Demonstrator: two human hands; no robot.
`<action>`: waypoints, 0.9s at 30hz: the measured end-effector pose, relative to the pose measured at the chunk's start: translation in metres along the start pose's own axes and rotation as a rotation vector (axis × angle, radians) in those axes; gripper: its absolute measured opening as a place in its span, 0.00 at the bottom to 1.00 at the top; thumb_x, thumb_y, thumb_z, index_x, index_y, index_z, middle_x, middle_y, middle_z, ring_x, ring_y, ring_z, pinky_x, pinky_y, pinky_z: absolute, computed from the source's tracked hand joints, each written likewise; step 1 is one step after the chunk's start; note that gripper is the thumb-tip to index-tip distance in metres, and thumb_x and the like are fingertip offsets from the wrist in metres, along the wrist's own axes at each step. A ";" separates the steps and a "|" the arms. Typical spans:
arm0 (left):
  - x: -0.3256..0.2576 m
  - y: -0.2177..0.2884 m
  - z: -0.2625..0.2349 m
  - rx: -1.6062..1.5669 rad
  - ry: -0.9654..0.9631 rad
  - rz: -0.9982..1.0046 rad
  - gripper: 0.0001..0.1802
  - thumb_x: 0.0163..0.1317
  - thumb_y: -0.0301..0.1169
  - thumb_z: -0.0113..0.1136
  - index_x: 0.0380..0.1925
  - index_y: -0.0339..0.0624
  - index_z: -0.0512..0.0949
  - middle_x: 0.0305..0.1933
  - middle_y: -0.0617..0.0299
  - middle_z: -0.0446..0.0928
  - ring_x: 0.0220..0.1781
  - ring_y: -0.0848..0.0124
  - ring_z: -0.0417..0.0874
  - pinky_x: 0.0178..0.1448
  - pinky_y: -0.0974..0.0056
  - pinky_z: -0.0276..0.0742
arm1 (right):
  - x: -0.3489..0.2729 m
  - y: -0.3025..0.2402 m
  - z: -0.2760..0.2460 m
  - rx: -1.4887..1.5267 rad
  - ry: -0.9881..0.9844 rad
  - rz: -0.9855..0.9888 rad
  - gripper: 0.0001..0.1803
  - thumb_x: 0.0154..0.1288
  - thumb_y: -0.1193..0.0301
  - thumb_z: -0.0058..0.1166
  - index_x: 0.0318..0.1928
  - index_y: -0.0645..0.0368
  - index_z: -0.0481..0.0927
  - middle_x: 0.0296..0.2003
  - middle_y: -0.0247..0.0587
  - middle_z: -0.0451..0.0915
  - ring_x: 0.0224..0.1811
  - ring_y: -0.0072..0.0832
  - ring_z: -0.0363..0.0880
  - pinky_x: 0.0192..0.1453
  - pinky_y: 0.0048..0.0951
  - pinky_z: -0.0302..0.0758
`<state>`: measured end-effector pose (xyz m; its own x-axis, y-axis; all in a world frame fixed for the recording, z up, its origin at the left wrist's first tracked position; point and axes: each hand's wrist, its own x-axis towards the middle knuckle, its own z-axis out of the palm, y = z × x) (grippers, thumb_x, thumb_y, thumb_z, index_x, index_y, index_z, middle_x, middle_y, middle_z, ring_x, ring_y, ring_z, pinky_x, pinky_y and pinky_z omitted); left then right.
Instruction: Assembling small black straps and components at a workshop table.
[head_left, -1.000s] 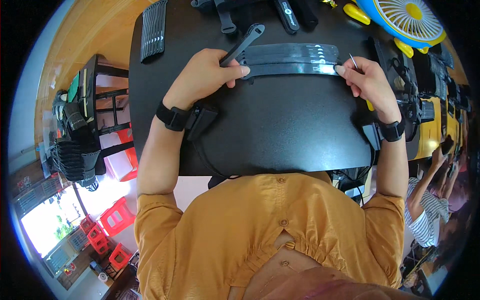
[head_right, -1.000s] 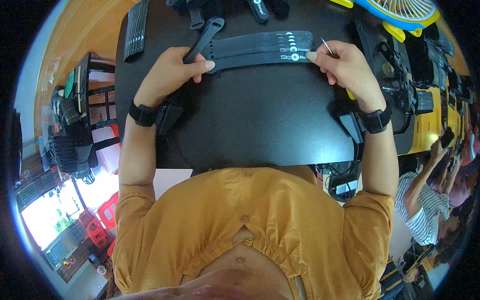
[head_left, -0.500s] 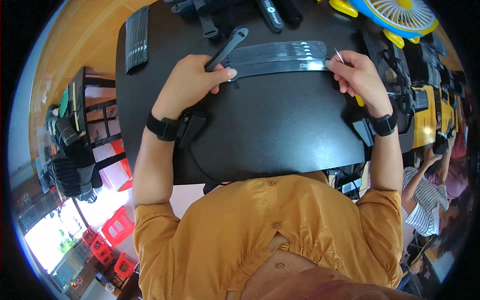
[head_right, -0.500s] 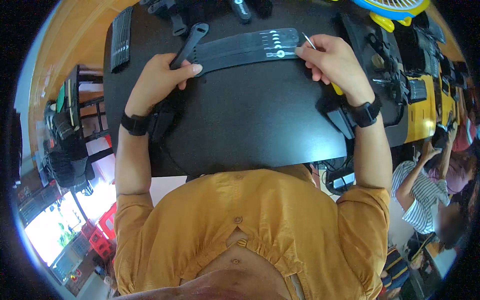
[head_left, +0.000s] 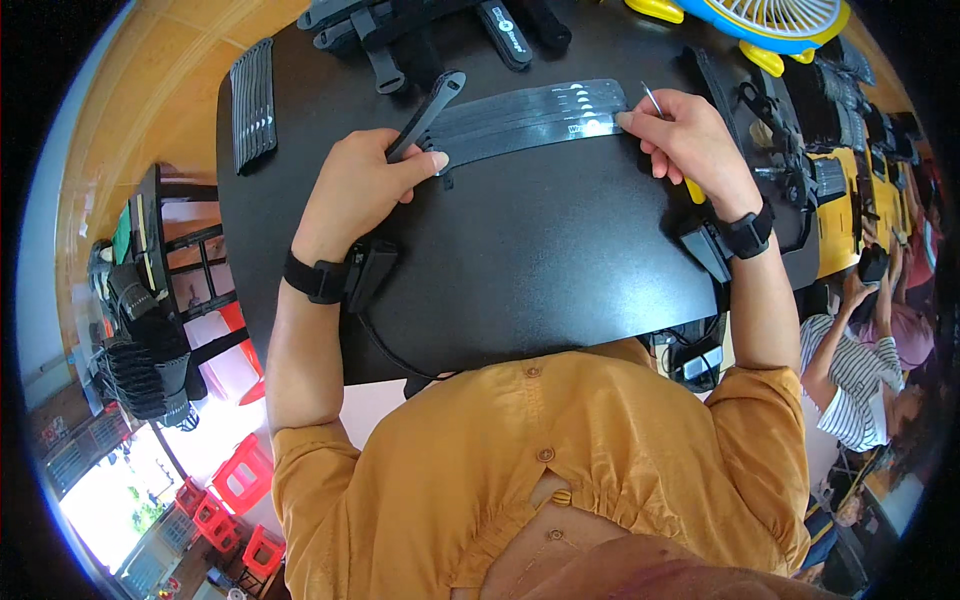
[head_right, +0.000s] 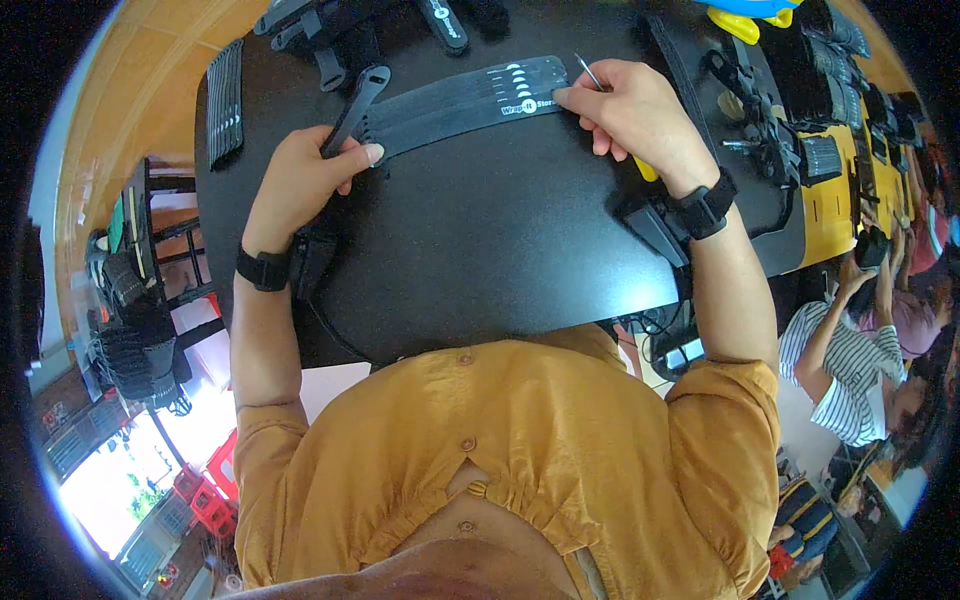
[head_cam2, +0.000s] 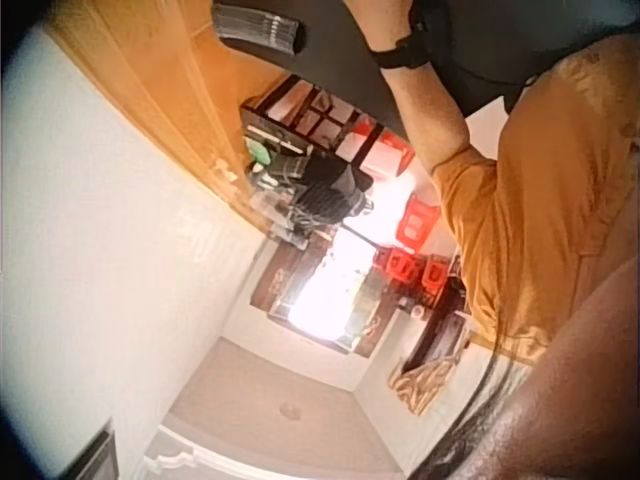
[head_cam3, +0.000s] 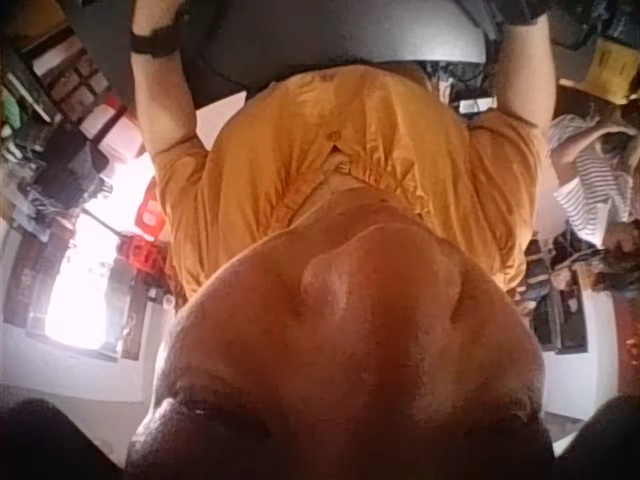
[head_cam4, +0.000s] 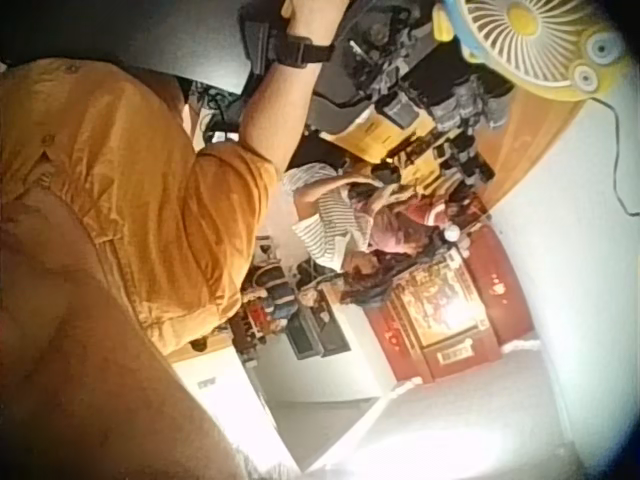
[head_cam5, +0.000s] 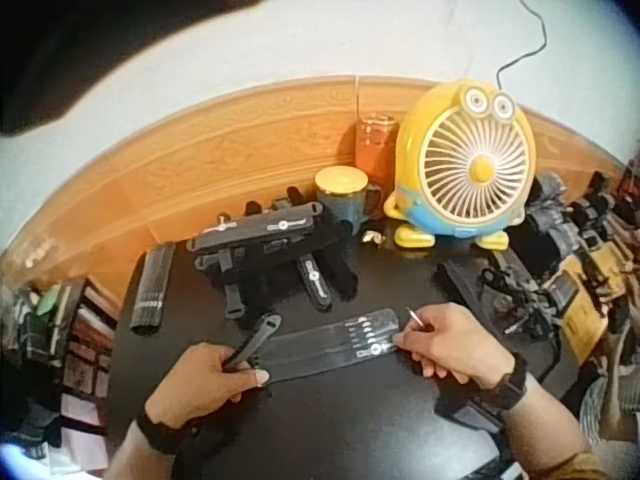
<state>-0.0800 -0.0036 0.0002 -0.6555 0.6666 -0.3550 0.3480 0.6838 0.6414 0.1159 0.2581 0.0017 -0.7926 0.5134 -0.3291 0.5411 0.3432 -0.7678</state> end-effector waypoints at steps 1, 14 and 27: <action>-0.001 0.001 0.000 0.001 0.001 0.002 0.20 0.56 0.45 0.71 0.26 0.38 0.79 0.19 0.66 0.74 0.22 0.77 0.74 0.29 0.69 0.67 | 0.001 0.001 0.000 -0.036 -0.007 0.006 0.13 0.68 0.64 0.56 0.41 0.63 0.81 0.21 0.31 0.77 0.16 0.15 0.76 0.18 0.15 0.69; -0.030 0.015 -0.023 -0.374 -0.076 0.139 0.14 0.72 0.42 0.50 0.39 0.45 0.77 0.26 0.73 0.70 0.23 0.85 0.66 0.26 0.77 0.60 | -0.021 -0.017 -0.005 0.077 0.045 -0.165 0.14 0.73 0.60 0.51 0.47 0.57 0.79 0.26 0.29 0.77 0.18 0.13 0.72 0.18 0.15 0.66; -0.038 0.047 0.022 -0.878 -0.618 0.322 0.24 0.76 0.41 0.40 0.57 0.30 0.70 0.42 0.51 0.80 0.45 0.68 0.82 0.46 0.69 0.78 | -0.005 -0.057 0.032 0.786 -0.212 -0.401 0.13 0.72 0.58 0.53 0.36 0.54 0.76 0.15 0.23 0.68 0.13 0.11 0.62 0.17 0.15 0.55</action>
<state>-0.0247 0.0095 0.0287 -0.0897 0.9743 -0.2064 -0.3123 0.1692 0.9348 0.0801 0.2101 0.0295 -0.9574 0.2886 0.0096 -0.0732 -0.2106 -0.9748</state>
